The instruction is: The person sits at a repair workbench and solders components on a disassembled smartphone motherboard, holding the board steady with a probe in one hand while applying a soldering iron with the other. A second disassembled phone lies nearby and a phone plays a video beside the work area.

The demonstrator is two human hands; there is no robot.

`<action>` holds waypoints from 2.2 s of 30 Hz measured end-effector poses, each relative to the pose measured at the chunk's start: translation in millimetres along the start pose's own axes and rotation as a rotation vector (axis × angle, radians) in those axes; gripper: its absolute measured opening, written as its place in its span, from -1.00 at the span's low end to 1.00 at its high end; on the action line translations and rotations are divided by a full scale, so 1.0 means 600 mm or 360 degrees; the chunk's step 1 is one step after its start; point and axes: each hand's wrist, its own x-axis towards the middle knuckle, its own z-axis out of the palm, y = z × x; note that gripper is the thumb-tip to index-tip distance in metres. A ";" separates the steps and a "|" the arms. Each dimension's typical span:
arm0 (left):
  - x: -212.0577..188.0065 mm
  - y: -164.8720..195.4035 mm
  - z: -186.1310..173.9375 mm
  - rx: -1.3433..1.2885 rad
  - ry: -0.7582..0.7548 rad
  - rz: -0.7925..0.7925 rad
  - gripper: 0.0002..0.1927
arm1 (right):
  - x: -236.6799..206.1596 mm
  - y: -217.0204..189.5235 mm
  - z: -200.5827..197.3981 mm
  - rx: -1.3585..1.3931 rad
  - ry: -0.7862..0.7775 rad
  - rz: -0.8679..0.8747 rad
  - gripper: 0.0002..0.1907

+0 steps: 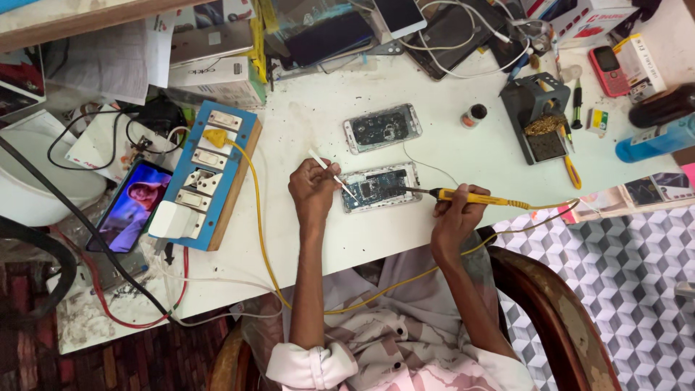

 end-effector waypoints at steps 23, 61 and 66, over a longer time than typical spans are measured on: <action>-0.006 0.031 0.003 0.0127 0.0001 -0.0032 -0.92 | -0.006 -0.010 0.006 -0.0183 -0.0105 -0.0039 -0.82; -0.010 0.021 0.015 0.0204 0.0149 0.0087 -0.93 | -0.003 -0.017 0.005 -0.0231 -0.0120 0.0013 -0.79; -0.007 0.020 0.016 0.0203 0.0140 0.0042 -0.93 | -0.003 -0.014 0.002 -0.0227 -0.0095 0.0031 -0.80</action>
